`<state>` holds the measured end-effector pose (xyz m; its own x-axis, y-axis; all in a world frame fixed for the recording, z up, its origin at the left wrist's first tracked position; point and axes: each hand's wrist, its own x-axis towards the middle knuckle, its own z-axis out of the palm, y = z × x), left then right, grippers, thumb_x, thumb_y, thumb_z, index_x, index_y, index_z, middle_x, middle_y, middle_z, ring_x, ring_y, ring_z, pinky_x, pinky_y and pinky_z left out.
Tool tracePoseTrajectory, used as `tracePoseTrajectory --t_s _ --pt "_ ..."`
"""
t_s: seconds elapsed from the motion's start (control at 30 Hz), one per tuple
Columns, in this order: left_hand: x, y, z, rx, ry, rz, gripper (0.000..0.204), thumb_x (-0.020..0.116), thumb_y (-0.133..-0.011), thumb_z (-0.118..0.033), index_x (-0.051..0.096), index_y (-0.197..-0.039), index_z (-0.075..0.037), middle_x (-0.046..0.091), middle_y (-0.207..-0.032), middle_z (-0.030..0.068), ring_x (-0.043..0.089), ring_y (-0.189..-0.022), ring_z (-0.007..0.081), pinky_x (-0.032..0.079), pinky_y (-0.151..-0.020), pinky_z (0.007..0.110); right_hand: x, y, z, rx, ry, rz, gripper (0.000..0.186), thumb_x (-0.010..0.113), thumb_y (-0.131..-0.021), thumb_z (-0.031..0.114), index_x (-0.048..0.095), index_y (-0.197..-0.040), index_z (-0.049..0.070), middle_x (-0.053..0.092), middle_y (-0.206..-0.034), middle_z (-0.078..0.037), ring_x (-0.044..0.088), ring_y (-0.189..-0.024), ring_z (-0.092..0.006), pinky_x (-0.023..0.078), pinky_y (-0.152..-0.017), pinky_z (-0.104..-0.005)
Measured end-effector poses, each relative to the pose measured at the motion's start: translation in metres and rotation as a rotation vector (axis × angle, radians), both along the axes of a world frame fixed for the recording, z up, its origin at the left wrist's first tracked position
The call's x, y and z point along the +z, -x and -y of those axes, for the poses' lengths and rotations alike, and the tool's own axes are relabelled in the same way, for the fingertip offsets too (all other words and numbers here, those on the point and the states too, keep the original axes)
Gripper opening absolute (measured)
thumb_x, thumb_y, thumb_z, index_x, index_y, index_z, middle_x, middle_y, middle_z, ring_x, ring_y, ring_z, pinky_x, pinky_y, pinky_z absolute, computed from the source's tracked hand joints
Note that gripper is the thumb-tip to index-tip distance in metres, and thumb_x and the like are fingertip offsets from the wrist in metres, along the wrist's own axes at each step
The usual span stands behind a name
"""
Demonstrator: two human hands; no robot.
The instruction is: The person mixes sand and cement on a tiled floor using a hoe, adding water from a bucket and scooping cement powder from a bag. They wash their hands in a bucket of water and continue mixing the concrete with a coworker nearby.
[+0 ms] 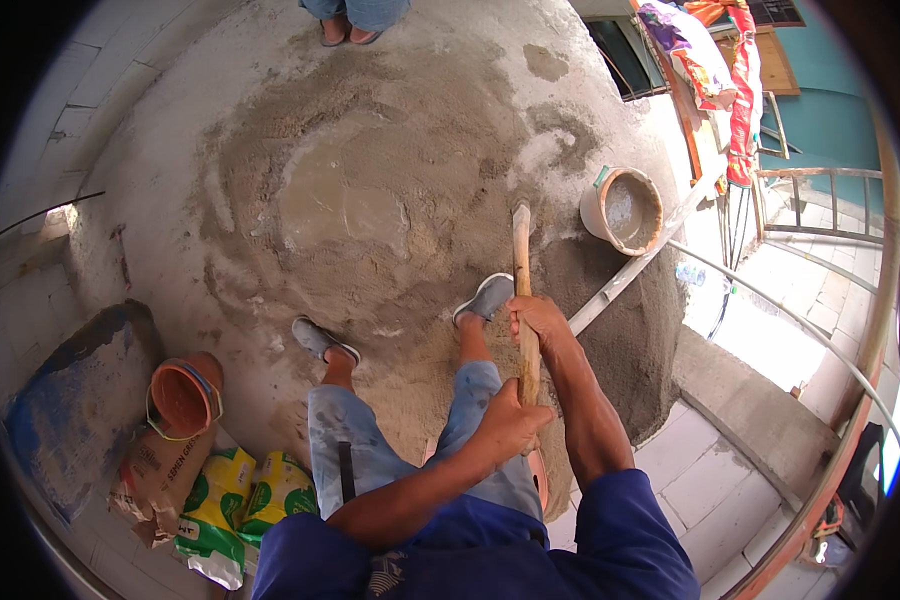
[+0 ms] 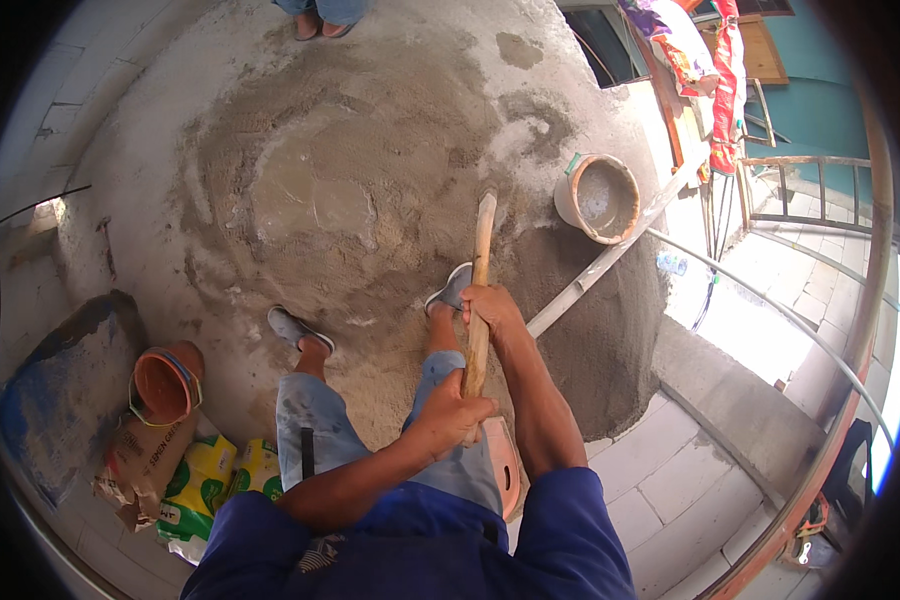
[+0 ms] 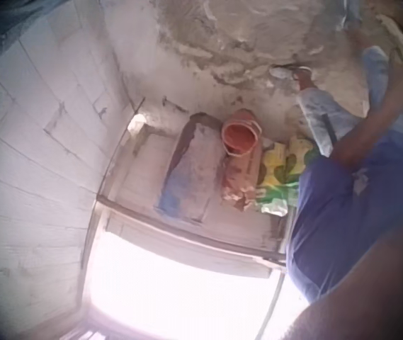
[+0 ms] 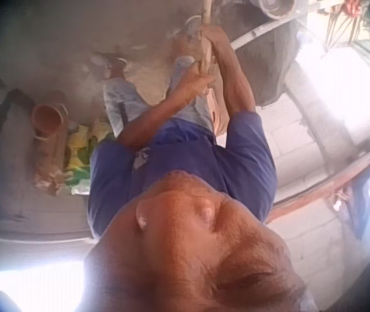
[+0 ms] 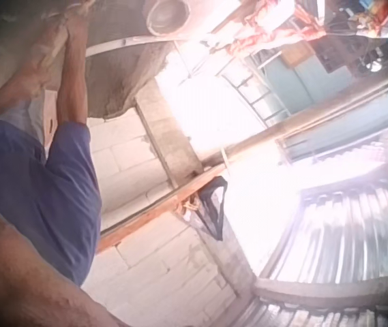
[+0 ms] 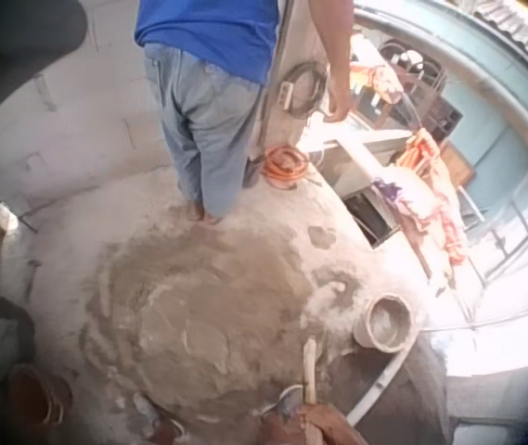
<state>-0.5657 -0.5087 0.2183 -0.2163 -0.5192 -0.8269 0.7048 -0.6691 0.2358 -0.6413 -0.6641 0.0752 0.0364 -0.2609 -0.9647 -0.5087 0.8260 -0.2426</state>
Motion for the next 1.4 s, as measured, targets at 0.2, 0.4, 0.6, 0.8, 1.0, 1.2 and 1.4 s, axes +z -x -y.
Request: tracePoseTrajectory --t_s 0.2,0.4,0.6,0.8,1.0,1.2,1.4 --pt "0.026 -0.027 -0.01 0.0 0.116 0.115 0.056 0.071 -0.083 -0.019 0.046 -0.127 0.004 0.056 -0.089 0.0069 0.057 -0.062 0.013 0.048 -0.052 0.031 0.058 -0.052 0.004 -0.016 0.117 0.081 0.016 0.068 -0.085 0.013 0.057 -0.084 0.002 0.055 -0.066 -0.006 0.054 -0.049 -0.0166 0.045 -0.041 -0.0338" --pt "0.03 -0.082 -0.035 -0.033 0.159 0.192 0.059 0.071 -0.085 -0.022 0.044 -0.132 0.001 0.055 -0.09 0.0078 0.055 -0.061 0.0125 0.047 -0.052 0.03 0.063 -0.109 -0.006 -0.028 0.231 0.205 0.019 0.068 -0.085 0.014 0.055 -0.096 0.004 0.056 -0.069 -0.005 0.054 -0.048 -0.0149 0.045 -0.041 -0.0326" --pt "-0.038 -0.129 -0.108 -0.139 0.23 0.525 0.061 0.073 -0.085 -0.02 0.043 -0.135 0.0 0.057 -0.09 0.0084 0.058 -0.07 0.0143 0.05 -0.062 0.031 0.022 -0.182 -0.071 -0.036 0.268 0.34 0.021 0.065 -0.088 0.011 0.049 -0.101 0.007 0.054 -0.073 -0.004 0.053 -0.049 -0.0147 0.044 -0.041 -0.0338" --pt "-0.133 -0.151 -0.186 -0.204 0.249 0.85 0.06 0.072 -0.084 -0.021 0.046 -0.135 -0.002 0.067 -0.096 0.0221 0.069 -0.084 0.0301 0.054 -0.076 0.04 -0.03 -0.238 -0.126 -0.059 0.097 0.305 0.022 0.065 -0.087 0.006 0.048 -0.1 0.009 0.054 -0.073 -0.005 0.054 -0.051 -0.0176 0.044 -0.045 -0.0376" --pt "-0.125 -0.176 -0.159 -0.401 0.194 0.961 0.056 0.069 -0.085 -0.021 0.047 -0.135 -0.008 0.069 -0.095 0.0247 0.07 -0.087 0.0403 0.056 -0.076 0.045 -0.018 -0.236 -0.107 -0.255 0.087 0.384 0.017 0.066 -0.086 0.009 0.051 -0.093 0.01 0.055 -0.071 -0.005 0.053 -0.05 -0.0183 0.044 -0.045 -0.0382" --pt "-0.129 -0.102 -0.144 -0.387 0.312 0.875 0.06 0.07 -0.087 -0.022 0.044 -0.139 -0.008 0.069 -0.095 0.022 0.071 -0.086 0.0378 0.056 -0.074 0.044 0.004 -0.16 -0.08 -0.328 0.183 0.314 0.017 0.067 -0.086 0.009 0.051 -0.092 0.01 0.053 -0.065 -0.004 0.051 -0.046 -0.0179 0.042 -0.042 -0.0375" --pt "-0.109 -0.02 -0.096 -0.392 0.286 0.55 0.061 0.071 -0.086 -0.024 0.044 -0.139 -0.006 0.067 -0.106 0.0227 0.069 -0.096 0.0377 0.054 -0.082 0.043 0.0 -0.06 -0.039 -0.313 0.176 0.077 0.019 0.067 -0.085 0.011 0.05 -0.094 0.01 0.052 -0.066 -0.004 0.05 -0.046 -0.0175 0.043 -0.042 -0.0367"
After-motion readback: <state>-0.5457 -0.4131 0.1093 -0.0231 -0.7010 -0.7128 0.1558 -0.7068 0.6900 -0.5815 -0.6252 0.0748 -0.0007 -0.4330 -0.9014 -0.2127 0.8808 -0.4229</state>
